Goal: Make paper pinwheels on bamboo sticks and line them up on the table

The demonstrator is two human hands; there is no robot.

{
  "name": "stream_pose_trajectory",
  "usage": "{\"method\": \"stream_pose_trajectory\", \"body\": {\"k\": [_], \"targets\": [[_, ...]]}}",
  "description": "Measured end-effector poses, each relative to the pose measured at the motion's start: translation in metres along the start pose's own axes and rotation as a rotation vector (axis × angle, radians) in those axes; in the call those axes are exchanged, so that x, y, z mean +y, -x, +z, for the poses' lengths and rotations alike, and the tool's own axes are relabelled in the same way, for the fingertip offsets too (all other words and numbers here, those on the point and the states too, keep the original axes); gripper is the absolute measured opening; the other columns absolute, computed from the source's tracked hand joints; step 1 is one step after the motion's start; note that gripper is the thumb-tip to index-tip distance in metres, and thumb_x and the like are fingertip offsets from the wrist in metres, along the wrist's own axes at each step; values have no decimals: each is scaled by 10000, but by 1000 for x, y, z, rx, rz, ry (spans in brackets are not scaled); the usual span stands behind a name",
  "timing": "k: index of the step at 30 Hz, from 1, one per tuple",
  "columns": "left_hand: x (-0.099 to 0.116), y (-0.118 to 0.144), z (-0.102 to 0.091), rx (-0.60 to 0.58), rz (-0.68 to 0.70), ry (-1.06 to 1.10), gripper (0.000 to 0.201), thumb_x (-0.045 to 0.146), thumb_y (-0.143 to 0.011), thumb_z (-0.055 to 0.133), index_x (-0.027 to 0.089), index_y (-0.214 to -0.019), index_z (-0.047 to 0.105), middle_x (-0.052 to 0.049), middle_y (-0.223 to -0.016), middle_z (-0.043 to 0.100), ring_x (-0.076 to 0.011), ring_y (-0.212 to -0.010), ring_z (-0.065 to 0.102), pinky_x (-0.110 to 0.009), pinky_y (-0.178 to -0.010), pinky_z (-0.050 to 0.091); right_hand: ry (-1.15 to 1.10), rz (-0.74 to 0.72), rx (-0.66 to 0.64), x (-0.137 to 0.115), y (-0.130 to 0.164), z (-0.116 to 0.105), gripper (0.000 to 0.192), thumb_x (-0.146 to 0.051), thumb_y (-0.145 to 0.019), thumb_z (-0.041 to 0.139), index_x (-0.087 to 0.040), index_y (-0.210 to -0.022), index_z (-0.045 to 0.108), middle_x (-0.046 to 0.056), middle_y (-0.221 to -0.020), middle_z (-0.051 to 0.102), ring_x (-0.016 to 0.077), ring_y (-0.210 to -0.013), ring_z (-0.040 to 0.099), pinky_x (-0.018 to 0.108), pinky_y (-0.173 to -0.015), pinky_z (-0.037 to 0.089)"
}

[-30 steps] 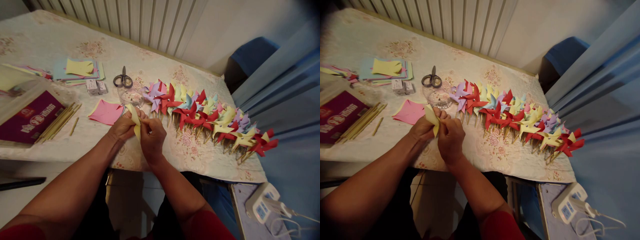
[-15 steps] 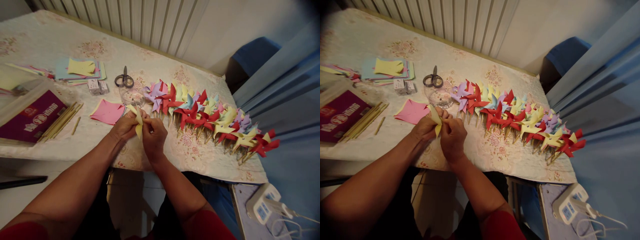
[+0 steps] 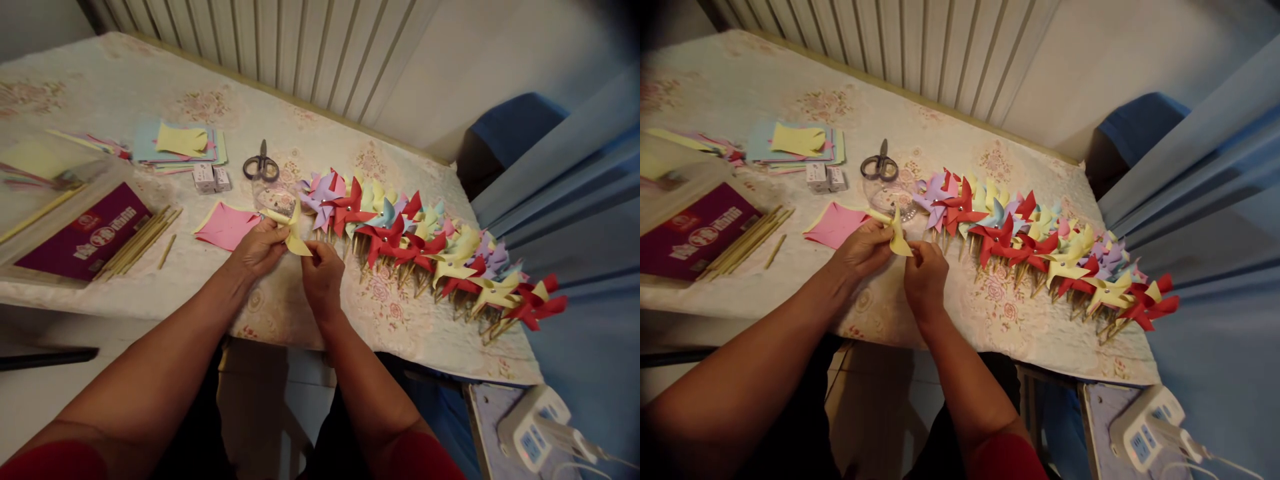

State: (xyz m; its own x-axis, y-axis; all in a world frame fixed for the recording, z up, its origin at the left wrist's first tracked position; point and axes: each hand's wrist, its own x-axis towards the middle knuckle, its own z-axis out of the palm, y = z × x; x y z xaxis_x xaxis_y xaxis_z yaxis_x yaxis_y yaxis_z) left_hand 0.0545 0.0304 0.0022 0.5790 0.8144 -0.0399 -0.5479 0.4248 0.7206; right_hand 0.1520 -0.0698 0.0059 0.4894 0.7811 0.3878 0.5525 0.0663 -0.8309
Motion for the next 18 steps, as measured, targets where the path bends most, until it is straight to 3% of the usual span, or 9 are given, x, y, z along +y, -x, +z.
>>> {"method": "stream_pose_trajectory", "body": {"k": [3, 8, 13, 18], "targets": [[-2, -2, -5, 8, -29, -16, 231, 98, -650, 778, 132, -842, 656, -14, -737, 661, -105, -635, 604, -212, -636, 504, 51, 19, -36, 7, -1, 0, 162, -213, -827, 516, -195, -800, 674, -1, -731, 622, 150, -698, 558, 277, -683, 432], [-4, -1, -8, 15, -75, -18, 189, 266, -798, 744, 131, -893, 652, -59, -853, 704, -134, -719, 652, -232, -657, 528, -59, 258, -56, 13, -4, 1, 149, -305, -792, 564, -193, -722, 633, -34, -601, 563, 139, -591, 520, 258, -591, 421], [-5, -2, -5, 93, -147, -106, 462, 553, -931, 532, 112, -982, 662, -119, -868, 722, -185, -753, 692, -271, -649, 537, -286, 429, -51, 11, -10, -1, 159, -325, -729, 624, -177, -779, 656, -48, -581, 565, 125, -531, 535, 244, -525, 435], [-5, 0, -4, 146, -179, -160, 592, 651, -933, 432, 112, -1064, 639, -115, -831, 721, -187, -756, 702, -277, -656, 530, -365, 476, -44, 13, -13, -4, 187, -331, -718, 662, -163, -799, 675, -46, -590, 586, 105, -521, 534, 227, -516, 433]]}}
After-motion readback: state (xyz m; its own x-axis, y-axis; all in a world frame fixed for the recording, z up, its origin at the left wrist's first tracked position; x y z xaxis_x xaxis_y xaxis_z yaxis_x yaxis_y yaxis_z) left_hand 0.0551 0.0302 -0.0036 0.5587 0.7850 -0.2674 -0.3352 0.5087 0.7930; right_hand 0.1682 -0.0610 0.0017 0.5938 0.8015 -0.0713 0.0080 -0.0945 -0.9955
